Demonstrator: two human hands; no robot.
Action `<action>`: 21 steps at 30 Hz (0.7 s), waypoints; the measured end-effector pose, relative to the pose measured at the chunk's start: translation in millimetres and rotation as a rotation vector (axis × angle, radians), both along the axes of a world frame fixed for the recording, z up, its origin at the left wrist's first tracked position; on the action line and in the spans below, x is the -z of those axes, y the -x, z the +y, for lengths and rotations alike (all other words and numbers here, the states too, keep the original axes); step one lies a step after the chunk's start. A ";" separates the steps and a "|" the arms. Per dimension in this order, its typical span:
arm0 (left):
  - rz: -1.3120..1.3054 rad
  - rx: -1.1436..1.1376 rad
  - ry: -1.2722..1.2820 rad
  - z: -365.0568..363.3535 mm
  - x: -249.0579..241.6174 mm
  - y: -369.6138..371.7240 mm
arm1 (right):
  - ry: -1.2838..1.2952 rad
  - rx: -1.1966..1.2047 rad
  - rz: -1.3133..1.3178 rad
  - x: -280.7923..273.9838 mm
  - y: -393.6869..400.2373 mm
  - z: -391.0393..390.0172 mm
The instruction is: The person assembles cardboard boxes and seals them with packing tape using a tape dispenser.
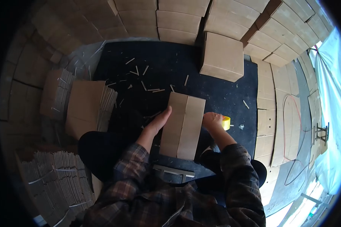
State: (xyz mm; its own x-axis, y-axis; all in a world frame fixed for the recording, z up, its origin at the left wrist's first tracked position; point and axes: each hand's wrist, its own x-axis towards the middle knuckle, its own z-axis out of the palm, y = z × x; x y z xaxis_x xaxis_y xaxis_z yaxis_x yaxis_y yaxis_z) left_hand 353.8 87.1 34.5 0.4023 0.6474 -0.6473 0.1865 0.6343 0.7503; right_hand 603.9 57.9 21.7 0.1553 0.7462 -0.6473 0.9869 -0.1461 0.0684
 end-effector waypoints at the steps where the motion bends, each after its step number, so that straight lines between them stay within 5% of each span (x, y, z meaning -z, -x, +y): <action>1: 0.035 -0.029 -0.044 -6.0 30.0 14.7 | -0.004 -0.004 -0.003 -4.5 -9.5 6.8; 2: 0.072 -0.059 -0.085 -17.4 48.9 28.8 | -0.063 0.081 -0.006 -12.5 -17.6 13.3; 4: 0.161 -0.514 -0.094 -61.2 49.1 53.7 | -0.187 0.189 -0.020 -27.2 -32.6 30.2; 6: 0.079 -0.748 0.260 -104.8 -19.3 46.6 | -0.385 0.196 -0.032 -25.8 -51.7 47.4; 8: -0.016 -0.630 0.677 -149.4 -1.7 65.2 | -0.531 0.174 -0.022 -26.2 -61.4 66.9; 11: -0.180 -0.556 0.784 -178.2 -26.9 29.5 | -0.523 0.072 0.078 -56.1 -48.4 82.9; 14: -0.223 -0.609 0.539 -168.0 -14.6 13.1 | -0.456 -0.178 0.087 -50.8 -39.2 73.5; 19: 0.120 -0.578 0.272 -117.0 -46.1 21.4 | -0.187 -0.020 0.055 -99.1 -50.3 30.0; 21: 0.197 -0.458 -0.076 -84.2 -19.3 27.5 | -0.121 -0.007 0.034 -112.1 -57.9 1.9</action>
